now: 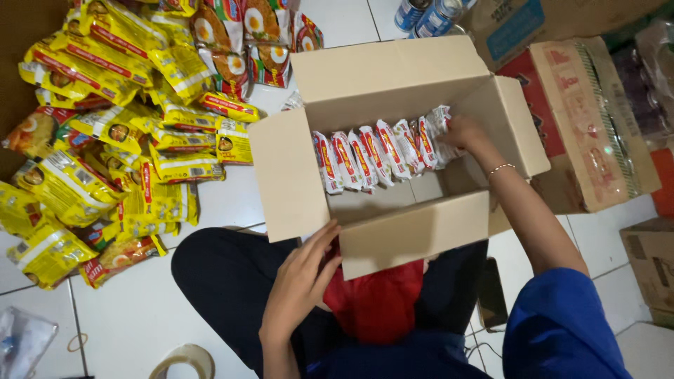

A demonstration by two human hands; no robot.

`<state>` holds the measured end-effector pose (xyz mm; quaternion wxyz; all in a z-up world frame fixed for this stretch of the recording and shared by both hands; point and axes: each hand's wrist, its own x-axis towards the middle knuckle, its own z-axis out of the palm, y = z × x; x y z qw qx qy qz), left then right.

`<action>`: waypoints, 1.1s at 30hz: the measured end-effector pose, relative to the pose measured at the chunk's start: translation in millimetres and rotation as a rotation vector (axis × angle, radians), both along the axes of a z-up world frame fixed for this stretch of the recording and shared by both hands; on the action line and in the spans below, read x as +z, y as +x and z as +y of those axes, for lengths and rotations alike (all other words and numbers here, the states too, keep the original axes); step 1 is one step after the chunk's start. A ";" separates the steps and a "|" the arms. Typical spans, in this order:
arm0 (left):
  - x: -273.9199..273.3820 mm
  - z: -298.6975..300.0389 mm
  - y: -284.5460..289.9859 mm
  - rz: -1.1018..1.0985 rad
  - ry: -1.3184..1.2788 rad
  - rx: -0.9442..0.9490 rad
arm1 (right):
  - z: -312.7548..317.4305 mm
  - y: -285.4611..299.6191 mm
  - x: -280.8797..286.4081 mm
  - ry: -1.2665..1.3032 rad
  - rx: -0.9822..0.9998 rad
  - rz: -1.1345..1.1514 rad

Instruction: The person picks up noodle packets from a large pile on the floor, wipes each packet with a red cloth, and places them into a cardboard box in organized rows.

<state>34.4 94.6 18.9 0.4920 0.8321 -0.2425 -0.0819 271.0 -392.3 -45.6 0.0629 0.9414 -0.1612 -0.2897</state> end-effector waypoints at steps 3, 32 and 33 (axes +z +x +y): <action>-1.0 4.0 4.7 0.042 -0.063 -0.041 | -9.9 11.9 -10.1 0.112 0.033 0.045; 7.8 1.4 25.3 0.141 -0.176 0.016 | -44.1 -2.9 -57.2 0.306 0.266 -0.023; 11.6 6.9 27.7 0.129 -0.173 0.038 | -43.4 -2.6 -51.7 0.310 0.290 -0.030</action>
